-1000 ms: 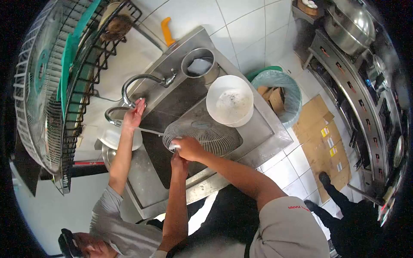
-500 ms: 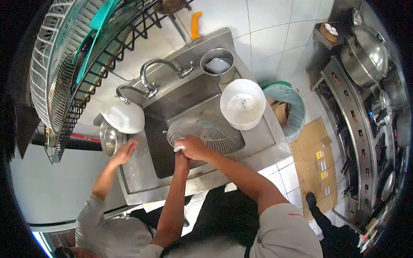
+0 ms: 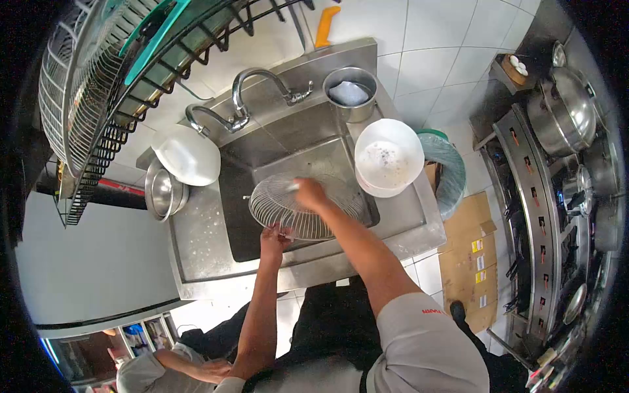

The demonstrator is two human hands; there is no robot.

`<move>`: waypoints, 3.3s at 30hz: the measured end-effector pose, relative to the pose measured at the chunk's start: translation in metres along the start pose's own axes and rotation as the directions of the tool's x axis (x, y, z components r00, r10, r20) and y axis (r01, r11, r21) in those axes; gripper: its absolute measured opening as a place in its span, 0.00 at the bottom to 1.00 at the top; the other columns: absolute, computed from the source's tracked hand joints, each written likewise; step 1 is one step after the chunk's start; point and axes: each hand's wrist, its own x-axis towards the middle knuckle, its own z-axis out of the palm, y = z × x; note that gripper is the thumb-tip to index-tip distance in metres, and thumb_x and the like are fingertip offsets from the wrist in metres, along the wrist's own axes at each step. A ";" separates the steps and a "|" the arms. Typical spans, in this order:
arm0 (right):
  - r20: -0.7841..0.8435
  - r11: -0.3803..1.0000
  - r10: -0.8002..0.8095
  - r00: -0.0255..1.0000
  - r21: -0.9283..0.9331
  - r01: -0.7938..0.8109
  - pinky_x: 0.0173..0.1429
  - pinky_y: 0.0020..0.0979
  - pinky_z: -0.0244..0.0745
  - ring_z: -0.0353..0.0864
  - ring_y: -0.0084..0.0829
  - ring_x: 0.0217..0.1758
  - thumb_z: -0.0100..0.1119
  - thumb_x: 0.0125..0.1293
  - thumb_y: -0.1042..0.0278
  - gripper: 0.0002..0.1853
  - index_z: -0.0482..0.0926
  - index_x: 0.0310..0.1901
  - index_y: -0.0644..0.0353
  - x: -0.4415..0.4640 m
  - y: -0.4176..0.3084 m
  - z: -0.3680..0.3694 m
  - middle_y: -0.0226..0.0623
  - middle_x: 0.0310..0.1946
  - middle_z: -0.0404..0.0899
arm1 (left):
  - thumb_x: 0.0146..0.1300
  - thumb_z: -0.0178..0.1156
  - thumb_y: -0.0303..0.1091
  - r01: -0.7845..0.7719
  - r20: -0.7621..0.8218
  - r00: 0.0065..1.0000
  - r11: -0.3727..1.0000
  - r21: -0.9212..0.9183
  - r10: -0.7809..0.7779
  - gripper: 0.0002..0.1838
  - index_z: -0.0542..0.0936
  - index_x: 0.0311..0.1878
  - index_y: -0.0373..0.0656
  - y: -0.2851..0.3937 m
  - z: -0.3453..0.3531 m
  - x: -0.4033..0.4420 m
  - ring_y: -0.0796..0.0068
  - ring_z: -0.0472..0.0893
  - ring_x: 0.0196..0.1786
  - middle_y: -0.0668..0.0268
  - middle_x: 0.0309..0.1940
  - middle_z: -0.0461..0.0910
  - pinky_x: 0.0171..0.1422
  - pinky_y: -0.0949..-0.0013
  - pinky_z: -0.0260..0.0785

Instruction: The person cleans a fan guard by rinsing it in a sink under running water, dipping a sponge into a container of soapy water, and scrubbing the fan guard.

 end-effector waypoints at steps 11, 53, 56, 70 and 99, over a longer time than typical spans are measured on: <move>-0.101 0.985 0.171 0.980 0.025 -0.169 0.52 0.48 0.76 0.82 0.52 0.48 0.55 0.69 0.61 0.19 0.77 0.58 0.59 -0.005 0.011 0.033 0.50 0.47 0.82 | 0.77 0.42 0.41 0.178 0.016 0.980 0.831 -0.528 -0.199 0.22 0.73 0.58 0.30 0.032 -0.096 0.118 0.54 0.81 0.56 0.48 0.54 0.80 0.65 0.55 0.74; -0.229 0.808 -0.576 0.784 -0.015 0.589 0.56 0.37 0.79 0.81 0.47 0.57 0.57 0.62 0.81 0.20 0.79 0.56 0.56 -0.051 -0.143 0.024 0.41 0.60 0.78 | 0.73 0.48 0.27 -0.155 0.020 0.981 0.846 -0.510 0.191 0.18 0.69 0.64 0.40 0.050 -0.008 0.035 0.71 0.81 0.52 0.62 0.56 0.77 0.55 0.66 0.76; -0.416 0.848 -0.480 0.772 0.007 0.530 0.57 0.41 0.79 0.81 0.47 0.57 0.60 0.58 0.82 0.19 0.81 0.51 0.54 -0.028 -0.133 0.020 0.42 0.58 0.79 | 0.73 0.47 0.25 -0.171 0.024 0.982 0.938 -0.303 0.187 0.17 0.70 0.63 0.41 0.059 -0.009 0.029 0.76 0.79 0.49 0.65 0.50 0.77 0.48 0.71 0.75; -0.388 0.924 0.032 0.921 0.362 0.121 0.53 0.33 0.75 0.83 0.38 0.50 0.55 0.58 0.84 0.22 0.83 0.53 0.55 -0.022 -0.087 0.030 0.46 0.49 0.83 | 0.70 0.45 0.19 -0.244 0.082 0.961 0.951 -0.192 0.263 0.21 0.70 0.64 0.45 0.040 -0.017 0.010 0.69 0.82 0.56 0.63 0.55 0.79 0.56 0.63 0.79; -0.361 0.961 -0.214 0.908 0.092 0.263 0.51 0.49 0.77 0.82 0.53 0.48 0.50 0.63 0.81 0.27 0.75 0.64 0.49 -0.043 -0.078 0.100 0.47 0.54 0.81 | 0.73 0.52 0.35 -0.144 0.067 0.986 0.986 -0.083 0.150 0.22 0.64 0.67 0.45 0.035 -0.090 0.015 0.60 0.85 0.48 0.57 0.53 0.80 0.45 0.59 0.85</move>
